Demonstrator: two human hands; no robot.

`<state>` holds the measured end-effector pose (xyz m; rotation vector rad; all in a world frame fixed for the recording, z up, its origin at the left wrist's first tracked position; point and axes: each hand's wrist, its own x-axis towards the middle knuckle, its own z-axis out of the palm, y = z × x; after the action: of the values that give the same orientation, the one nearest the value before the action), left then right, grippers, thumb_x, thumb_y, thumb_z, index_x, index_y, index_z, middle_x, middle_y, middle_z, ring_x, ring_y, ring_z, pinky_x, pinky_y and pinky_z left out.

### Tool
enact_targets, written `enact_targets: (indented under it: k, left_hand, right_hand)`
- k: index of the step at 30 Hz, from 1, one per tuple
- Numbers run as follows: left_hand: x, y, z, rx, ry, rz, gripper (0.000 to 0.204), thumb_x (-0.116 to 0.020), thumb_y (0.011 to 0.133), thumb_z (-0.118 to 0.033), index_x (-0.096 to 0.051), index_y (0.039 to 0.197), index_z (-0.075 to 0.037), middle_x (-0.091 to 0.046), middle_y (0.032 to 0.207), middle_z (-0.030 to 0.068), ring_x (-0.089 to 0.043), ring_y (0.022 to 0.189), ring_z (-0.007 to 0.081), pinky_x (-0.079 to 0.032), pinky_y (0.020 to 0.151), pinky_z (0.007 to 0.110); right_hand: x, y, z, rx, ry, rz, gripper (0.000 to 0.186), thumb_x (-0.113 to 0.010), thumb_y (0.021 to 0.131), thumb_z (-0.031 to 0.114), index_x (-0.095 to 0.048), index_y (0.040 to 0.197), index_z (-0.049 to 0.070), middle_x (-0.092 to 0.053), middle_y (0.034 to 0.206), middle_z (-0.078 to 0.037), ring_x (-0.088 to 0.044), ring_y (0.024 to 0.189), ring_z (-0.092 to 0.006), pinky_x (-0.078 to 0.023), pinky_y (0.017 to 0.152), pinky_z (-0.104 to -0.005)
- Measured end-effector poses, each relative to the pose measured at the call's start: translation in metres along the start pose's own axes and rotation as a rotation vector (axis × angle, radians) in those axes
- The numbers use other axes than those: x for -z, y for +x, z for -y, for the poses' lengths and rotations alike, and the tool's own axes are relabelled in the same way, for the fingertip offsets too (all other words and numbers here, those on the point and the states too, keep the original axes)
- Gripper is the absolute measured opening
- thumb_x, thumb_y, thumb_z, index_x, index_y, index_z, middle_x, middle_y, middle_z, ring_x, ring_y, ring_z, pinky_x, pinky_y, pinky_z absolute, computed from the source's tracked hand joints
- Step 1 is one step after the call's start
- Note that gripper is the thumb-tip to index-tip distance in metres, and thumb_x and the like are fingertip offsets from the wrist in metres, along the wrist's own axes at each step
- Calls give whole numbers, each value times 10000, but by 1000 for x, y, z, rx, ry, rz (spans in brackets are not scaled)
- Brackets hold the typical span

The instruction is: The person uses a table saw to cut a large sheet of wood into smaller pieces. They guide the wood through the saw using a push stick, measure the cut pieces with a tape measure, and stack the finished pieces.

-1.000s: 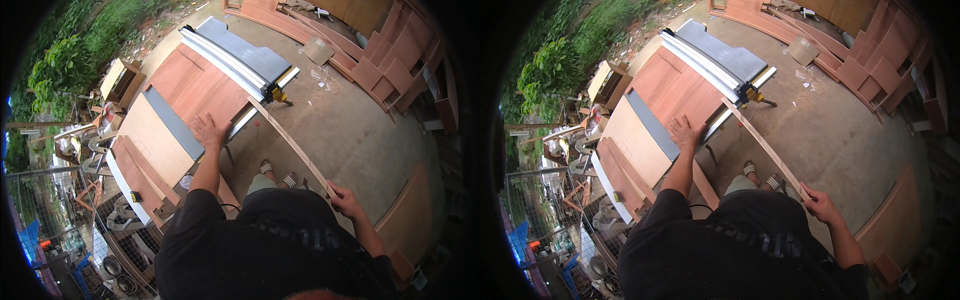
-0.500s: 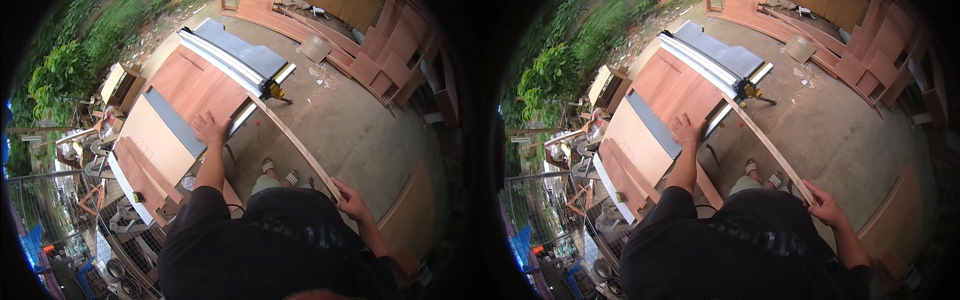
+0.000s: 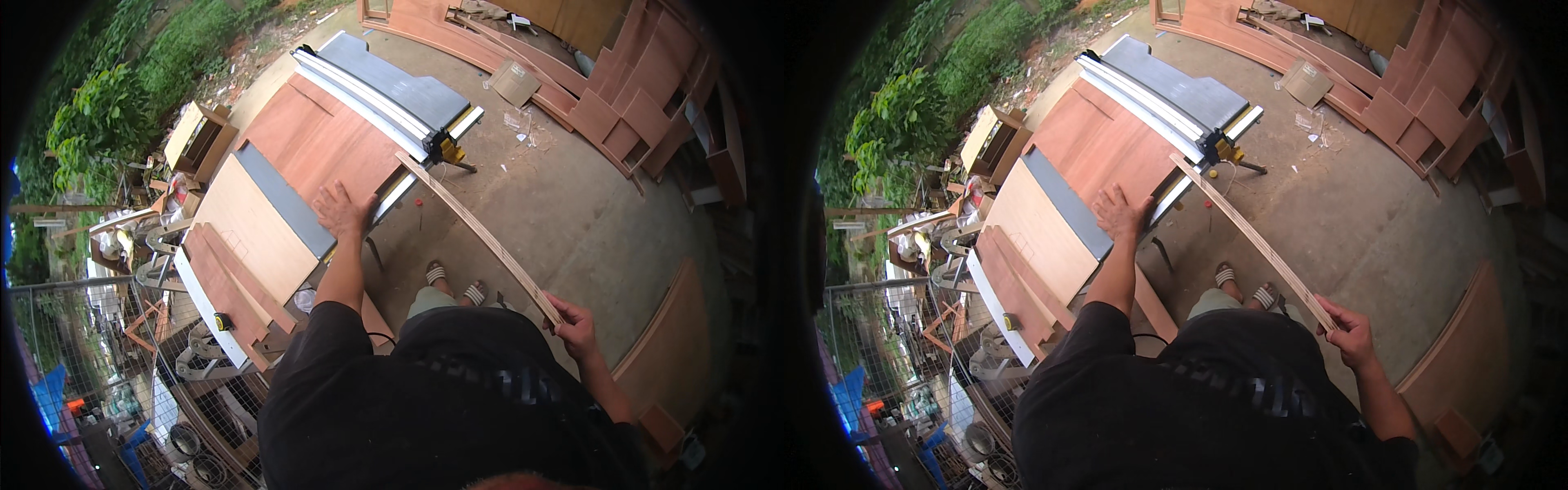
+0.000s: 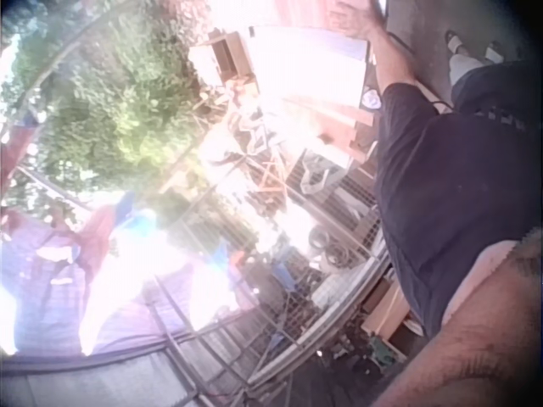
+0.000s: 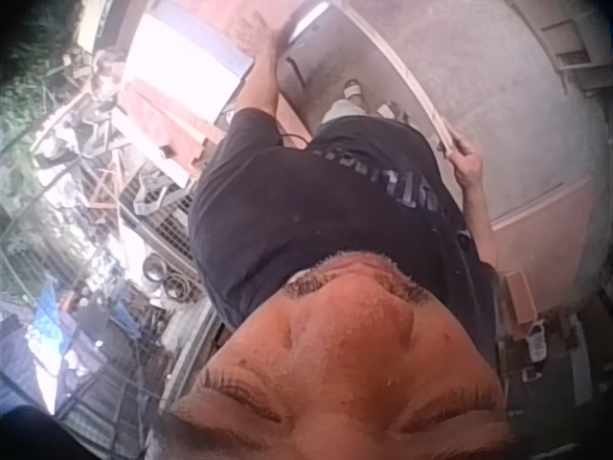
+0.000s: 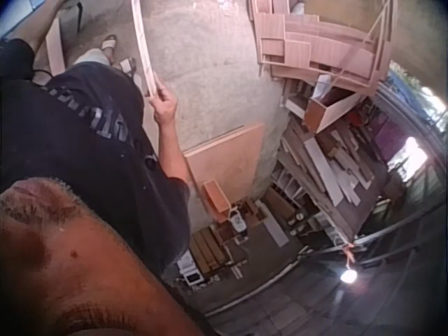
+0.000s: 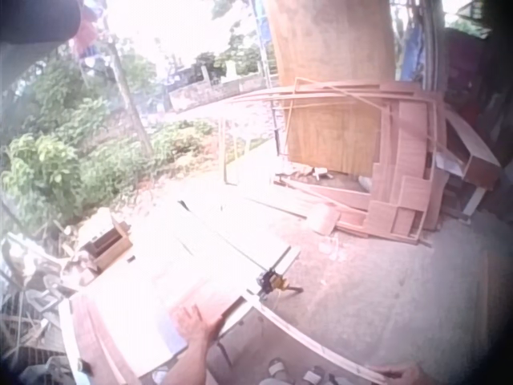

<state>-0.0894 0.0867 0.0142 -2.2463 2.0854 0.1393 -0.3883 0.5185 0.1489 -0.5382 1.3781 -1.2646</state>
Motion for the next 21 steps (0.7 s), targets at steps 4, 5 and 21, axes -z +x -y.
enact_targets:
  k: [4,5,21]
  left_hand:
    - [7,-1,-4,10,42,14,1062,-619,730,-822,-295,1581,-276,-178,1668,126,-169,1511,422,-264,1139,577]
    - [8,-1,-5,12,55,14,1060,-607,734,-830,-291,1581,-276,-180,1668,123,-168,1513,415,-270,1137,574]
    - [-8,8,4,-28,24,-39,1064,-610,727,-832,-308,1580,-272,-185,1666,131,-183,1497,445,-217,1158,577]
  right_hand:
    - [2,-1,-3,41,26,32,644,-623,744,41,-550,1372,-82,-572,1414,-185,-642,1074,-190,-536,887,-324]
    - [4,-2,-7,44,34,39,641,-625,744,37,-552,1370,-82,-569,1417,-188,-638,1102,-198,-538,891,-328]
    - [9,0,-13,75,63,52,628,-646,766,84,-556,1366,-79,-557,1428,-208,-663,981,-197,-541,865,-326]
